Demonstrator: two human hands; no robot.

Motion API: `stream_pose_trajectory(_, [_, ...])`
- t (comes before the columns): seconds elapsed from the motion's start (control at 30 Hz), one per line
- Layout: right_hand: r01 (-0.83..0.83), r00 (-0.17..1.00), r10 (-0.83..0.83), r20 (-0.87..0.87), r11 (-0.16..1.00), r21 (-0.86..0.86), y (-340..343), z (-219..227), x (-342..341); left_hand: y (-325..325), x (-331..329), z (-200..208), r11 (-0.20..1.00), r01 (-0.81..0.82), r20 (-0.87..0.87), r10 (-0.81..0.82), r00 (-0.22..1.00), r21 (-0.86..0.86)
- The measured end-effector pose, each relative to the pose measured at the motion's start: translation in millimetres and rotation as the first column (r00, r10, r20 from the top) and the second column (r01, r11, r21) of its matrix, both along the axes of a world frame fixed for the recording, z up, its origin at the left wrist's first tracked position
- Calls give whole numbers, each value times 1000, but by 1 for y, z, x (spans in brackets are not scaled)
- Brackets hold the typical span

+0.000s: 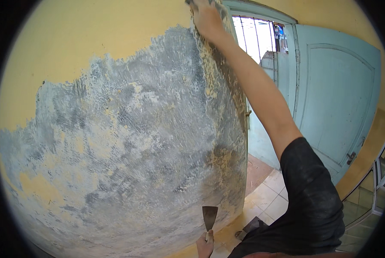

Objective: Scraping old paint and smoothing down a degraded wall surface using hand scrapers and small blocks.

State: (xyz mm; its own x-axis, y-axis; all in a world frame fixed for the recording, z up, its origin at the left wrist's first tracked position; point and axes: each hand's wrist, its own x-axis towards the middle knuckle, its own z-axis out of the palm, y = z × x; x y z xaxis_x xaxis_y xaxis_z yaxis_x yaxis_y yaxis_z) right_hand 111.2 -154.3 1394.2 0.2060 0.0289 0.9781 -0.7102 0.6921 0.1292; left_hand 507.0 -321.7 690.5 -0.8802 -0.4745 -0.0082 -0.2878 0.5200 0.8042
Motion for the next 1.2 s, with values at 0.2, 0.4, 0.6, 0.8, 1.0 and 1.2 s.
stream_pose_trajectory(0.2, [-56, 998, 56, -11, 997, 56, -21, -60, -7, 9, 12, 37, 978, 34, -57, -23, 998, 206])
stream_pose_trajectory(0.4, [-77, 996, 83, -38, 988, 133, -5, -63, -18, -2, 4, 21, 991, -65, 106, 52, 993, 115])
stream_pose_trajectory(0.6, [87, 973, -102, -208, 993, -84, -11, -2, -27, -18, 2, 24, 981, -34, 49, 25, 998, 192])
stream_pose_trajectory(0.8, [-30, 999, 36, -39, 989, 145, -12, -95, -12, -3, 6, 39, 988, -16, -74, 28, 997, 153])
stream_pose_trajectory(1.0, [87, 996, -83, 35, 989, -118, 1, 25, -19, -4, -5, 34, 979, 14, -85, 3, 996, 205])
stream_pose_trajectory(1.2, [-32, 998, 37, -55, 996, 81, -17, -84, -12, 12, 3, 72, 987, 44, 10, -47, 999, 155])
